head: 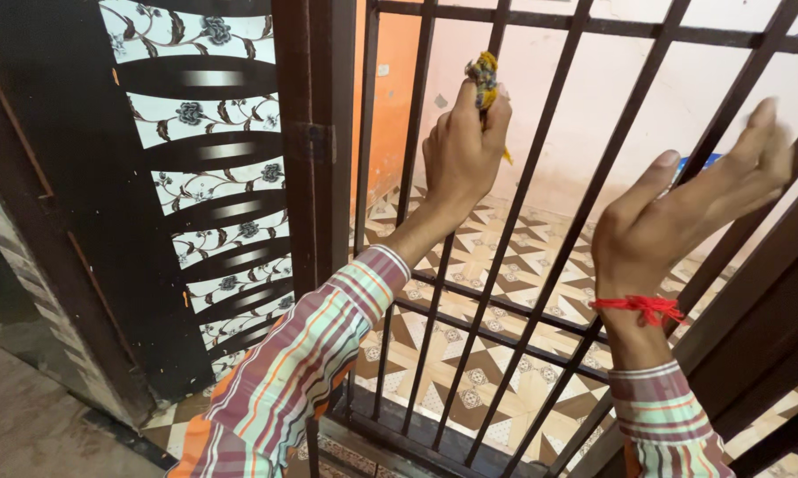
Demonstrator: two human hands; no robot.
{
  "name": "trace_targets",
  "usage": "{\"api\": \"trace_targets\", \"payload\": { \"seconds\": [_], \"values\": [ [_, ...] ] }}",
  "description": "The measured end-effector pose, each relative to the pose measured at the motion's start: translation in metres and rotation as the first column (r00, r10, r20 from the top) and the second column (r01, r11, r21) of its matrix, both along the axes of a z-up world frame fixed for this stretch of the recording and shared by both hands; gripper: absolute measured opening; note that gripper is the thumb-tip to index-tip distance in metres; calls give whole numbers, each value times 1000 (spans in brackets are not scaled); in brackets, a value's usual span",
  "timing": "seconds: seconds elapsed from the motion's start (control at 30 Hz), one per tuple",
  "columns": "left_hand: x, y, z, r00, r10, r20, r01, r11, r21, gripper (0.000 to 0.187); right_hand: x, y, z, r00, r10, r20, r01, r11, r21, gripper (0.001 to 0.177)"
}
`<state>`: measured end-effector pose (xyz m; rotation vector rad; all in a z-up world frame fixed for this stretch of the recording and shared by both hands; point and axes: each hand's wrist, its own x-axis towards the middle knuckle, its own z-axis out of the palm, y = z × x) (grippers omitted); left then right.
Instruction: The person cleans the vertical metal bars of a brown gate using a yellow cloth, wiping up and down the length of each bar.
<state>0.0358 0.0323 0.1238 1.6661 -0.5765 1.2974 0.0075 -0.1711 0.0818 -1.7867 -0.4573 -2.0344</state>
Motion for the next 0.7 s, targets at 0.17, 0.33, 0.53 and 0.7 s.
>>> {"api": "trace_targets", "payload": {
  "seconds": [0.17, 0.33, 0.53, 0.7],
  "values": [
    [-5, -1, 1, 999, 36, -24, -36, 999, 2, 32, -20, 48, 26, 994, 103, 20, -101, 990, -102, 39],
    [3, 1, 16, 985, -170, -4, 170, 985, -22, 35, -18, 65, 38, 860, 495, -125, -450, 850, 273, 24],
    [9, 1, 23, 981, -191, 22, 191, 981, -23, 34, -8, 58, 30, 879, 459, -128, -421, 874, 244, 22],
    [4, 8, -20, 972, -234, -38, 235, 972, 23, 32, 3, 54, 26, 916, 391, -85, -376, 913, 158, 25]
  ]
}}
